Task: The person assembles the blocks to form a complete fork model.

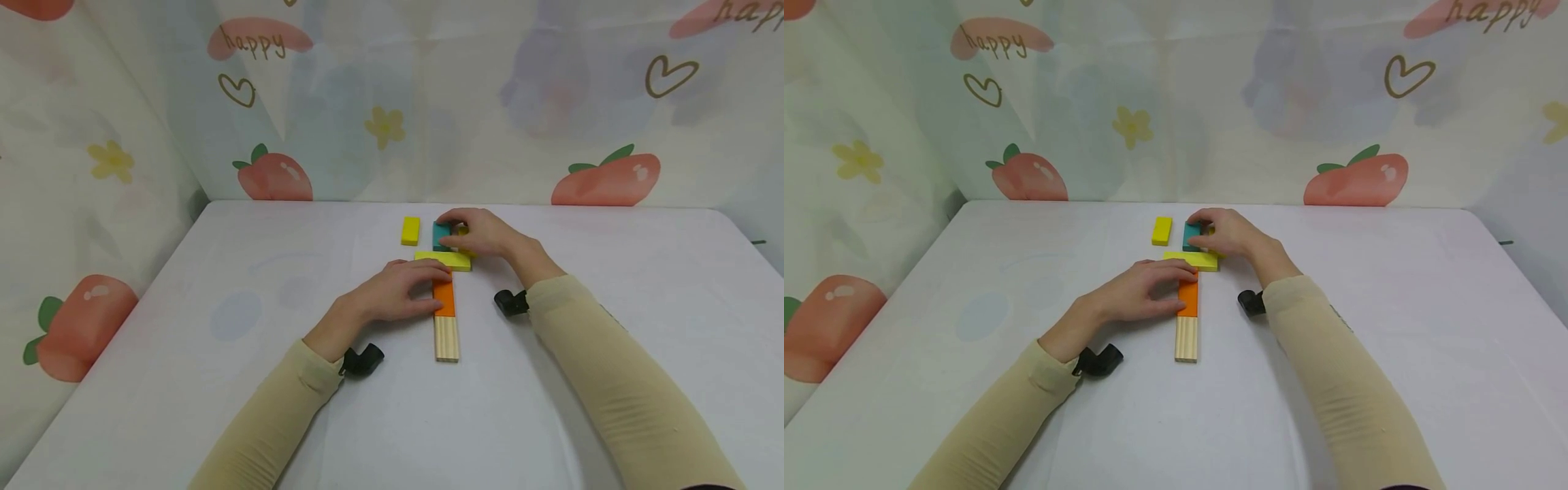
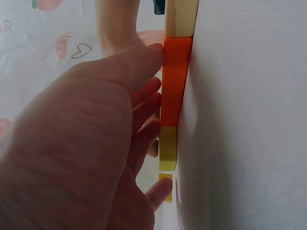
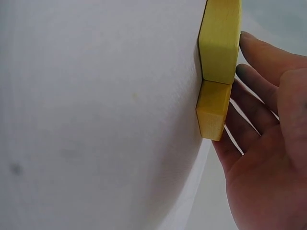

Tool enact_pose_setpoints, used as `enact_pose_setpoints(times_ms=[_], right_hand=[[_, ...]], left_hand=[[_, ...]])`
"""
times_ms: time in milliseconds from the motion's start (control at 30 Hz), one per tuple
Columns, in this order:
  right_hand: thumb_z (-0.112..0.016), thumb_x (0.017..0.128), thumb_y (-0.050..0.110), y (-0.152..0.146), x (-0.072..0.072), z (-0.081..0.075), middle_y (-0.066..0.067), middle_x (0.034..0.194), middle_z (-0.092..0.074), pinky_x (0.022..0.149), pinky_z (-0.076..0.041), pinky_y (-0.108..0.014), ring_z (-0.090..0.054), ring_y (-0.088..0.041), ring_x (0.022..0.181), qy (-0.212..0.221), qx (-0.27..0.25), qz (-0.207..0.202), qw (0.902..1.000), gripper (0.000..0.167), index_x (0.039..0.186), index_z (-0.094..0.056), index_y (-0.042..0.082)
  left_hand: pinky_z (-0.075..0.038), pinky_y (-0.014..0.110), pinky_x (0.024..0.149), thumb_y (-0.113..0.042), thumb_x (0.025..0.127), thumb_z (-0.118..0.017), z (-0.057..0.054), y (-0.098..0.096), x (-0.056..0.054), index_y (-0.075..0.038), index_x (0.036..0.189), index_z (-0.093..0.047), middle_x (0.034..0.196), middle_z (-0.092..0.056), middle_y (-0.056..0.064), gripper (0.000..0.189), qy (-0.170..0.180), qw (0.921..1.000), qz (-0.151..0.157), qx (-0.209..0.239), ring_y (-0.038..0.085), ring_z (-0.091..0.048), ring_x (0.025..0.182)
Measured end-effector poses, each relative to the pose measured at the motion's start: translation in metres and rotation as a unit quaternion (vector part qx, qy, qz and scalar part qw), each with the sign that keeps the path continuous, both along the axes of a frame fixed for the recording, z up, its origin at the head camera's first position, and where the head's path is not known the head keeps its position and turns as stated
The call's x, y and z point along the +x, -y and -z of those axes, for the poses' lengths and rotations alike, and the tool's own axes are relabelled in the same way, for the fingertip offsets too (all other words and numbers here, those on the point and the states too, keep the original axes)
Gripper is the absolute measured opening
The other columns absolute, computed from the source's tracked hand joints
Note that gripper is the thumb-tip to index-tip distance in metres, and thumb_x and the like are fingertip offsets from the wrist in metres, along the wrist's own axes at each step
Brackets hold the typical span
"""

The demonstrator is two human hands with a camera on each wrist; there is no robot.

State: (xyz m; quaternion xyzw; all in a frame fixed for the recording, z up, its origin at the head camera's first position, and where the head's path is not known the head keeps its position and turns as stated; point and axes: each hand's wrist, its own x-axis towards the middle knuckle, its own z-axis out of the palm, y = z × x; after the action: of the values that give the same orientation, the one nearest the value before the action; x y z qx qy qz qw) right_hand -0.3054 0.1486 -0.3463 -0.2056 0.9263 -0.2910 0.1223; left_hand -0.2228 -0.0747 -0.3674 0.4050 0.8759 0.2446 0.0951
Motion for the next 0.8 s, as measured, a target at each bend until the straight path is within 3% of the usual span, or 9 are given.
enact_pose_setpoints(times_ms=[800], right_hand=[[-0.071, 0.095, 0.025, 0.0002, 0.0028, 0.0003, -0.016, 0.143, -0.052, 0.112, -0.035, -0.051, -0.047, -0.034, 0.122, 0.005, -0.001, 0.003, 1.0, 0.046, 0.137, -0.06, 0.01]], left_hand=[[-0.028, 0.043, 0.114, -0.028, 0.099, -0.066, -0.0011, -0.0007, -0.0005, -0.015, 0.139, -0.06, 0.145, -0.053, -0.003, 0.042, 0.004, 1.0, 0.002, 0.005, 0.009, -0.043, 0.134]])
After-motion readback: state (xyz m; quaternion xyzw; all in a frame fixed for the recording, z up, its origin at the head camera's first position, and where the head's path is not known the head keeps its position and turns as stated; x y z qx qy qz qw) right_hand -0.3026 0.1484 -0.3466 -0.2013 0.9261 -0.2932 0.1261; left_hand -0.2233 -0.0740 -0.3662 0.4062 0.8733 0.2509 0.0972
